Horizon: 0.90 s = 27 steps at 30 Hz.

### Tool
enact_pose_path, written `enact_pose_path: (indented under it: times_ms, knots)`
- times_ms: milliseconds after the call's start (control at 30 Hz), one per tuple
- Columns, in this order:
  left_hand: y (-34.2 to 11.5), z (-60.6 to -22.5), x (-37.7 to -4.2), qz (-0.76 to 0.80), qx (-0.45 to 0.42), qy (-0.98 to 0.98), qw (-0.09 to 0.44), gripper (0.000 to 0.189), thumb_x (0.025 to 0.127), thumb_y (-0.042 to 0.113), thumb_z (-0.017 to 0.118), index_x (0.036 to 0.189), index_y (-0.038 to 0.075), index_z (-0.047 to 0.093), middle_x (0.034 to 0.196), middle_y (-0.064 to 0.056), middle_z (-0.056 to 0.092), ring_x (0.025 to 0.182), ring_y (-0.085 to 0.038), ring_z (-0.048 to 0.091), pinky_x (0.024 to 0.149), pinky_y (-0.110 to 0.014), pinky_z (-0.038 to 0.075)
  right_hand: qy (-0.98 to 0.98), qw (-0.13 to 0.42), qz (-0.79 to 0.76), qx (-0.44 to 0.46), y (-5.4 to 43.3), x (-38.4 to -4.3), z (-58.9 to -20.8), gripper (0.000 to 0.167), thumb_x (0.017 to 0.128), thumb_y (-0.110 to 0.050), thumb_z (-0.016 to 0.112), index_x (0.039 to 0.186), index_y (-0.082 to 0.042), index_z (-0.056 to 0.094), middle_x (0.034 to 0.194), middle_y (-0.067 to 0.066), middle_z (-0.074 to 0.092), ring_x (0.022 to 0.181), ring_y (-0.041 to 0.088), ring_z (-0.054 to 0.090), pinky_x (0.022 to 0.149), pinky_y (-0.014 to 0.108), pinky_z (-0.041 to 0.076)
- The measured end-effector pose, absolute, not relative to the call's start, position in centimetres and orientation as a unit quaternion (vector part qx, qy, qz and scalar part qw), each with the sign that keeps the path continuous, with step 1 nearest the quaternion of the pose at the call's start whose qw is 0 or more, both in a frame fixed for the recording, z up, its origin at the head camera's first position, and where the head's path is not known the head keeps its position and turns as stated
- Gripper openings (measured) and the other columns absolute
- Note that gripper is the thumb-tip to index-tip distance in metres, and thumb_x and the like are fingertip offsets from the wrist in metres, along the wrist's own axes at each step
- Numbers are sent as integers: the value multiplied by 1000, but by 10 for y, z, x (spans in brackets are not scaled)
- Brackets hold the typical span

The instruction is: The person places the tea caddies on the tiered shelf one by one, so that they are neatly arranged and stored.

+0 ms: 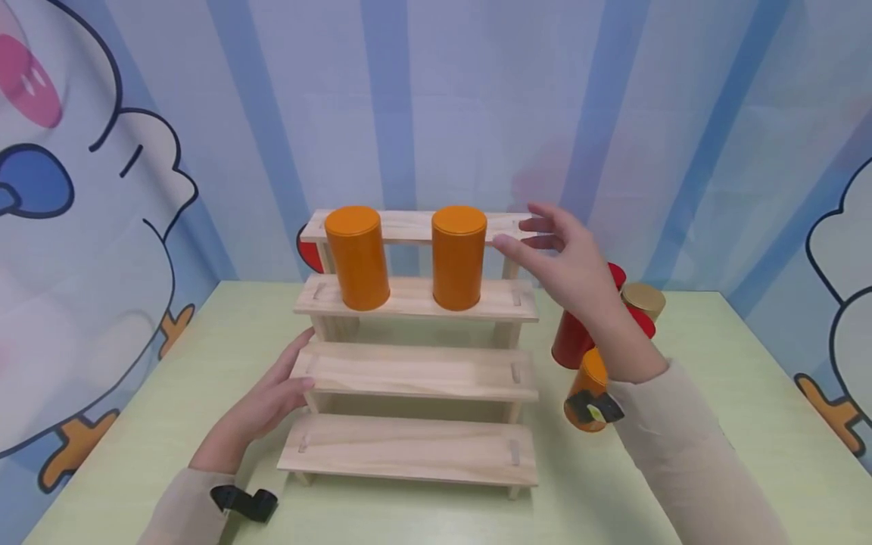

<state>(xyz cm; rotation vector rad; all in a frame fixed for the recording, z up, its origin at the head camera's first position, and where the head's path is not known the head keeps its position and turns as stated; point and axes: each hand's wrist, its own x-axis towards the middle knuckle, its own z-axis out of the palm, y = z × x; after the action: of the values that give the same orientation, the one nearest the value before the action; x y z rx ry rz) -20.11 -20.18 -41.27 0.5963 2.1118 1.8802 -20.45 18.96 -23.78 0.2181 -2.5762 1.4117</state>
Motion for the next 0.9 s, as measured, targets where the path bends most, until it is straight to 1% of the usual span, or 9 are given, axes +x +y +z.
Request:
enact_pose_path:
  times_ms: [300,333,400,433,533,633,700,800,900]
  knots:
    - [-201,-413,-201,645,202,726,126,75,95,19,49,156,23,5,160,-17,5,135,-48,29,101,-59,40,-886,124,445,30,230,-183,-249,71,92,-46,58,153,-25,27,144,8,46,130,28,45,100,53,43]
    - [-201,-413,-201,645,201,727,126,75,95,19,49,156,23,5,160,-17,5,136,-47,29,101,-59,40,-888,125,441,25,235,-180,-251,71,92,-46,58,153,-25,26,144,7,45,130,27,44,99,45,46]
    - [-201,-413,-201,644,200,727,127,75,95,19,49,156,23,5,160,-17,5,135,-47,29,101,-59,40,-890,129,437,17,244,-174,-255,70,93,-45,57,153,-25,26,144,8,45,129,28,44,98,41,48]
    - [-201,-414,-201,644,201,727,126,75,95,19,49,156,23,5,160,-17,5,135,-47,30,101,-59,40,-892,132,432,13,248,-171,-258,69,94,-44,57,153,-25,26,143,8,46,128,27,45,95,34,50]
    - [-201,-414,-201,645,202,726,127,75,96,19,49,156,24,5,160,-17,5,135,-47,30,101,-58,41,-892,147,428,15,261,-163,-270,67,95,-37,58,153,-22,28,140,6,49,120,14,51,81,11,48]
    - [-203,-414,-202,646,204,724,128,75,96,18,49,156,24,4,160,-17,5,134,-47,31,100,-57,42,-888,163,430,20,270,-156,-285,65,95,-31,59,152,-18,30,134,0,53,108,-3,51,75,3,43]
    - [-203,-414,-202,646,204,724,128,75,96,18,49,156,24,4,160,-16,5,134,-46,31,100,-56,42,-885,172,432,25,275,-152,-295,65,94,-28,61,151,-16,31,131,-2,54,105,-10,48,76,1,42]
    - [-203,-414,-202,645,208,724,127,75,96,18,48,156,24,3,160,-17,5,134,-47,31,100,-56,42,-887,180,425,24,281,-147,-311,66,93,-26,63,150,-13,33,129,1,55,103,-13,47,76,0,42]
    - [-203,-414,-202,645,211,723,126,75,96,18,48,156,23,3,160,-18,4,134,-48,30,100,-57,42,-888,169,426,30,286,-144,-326,68,92,-24,65,150,-10,32,132,12,53,102,-15,47,76,2,43]
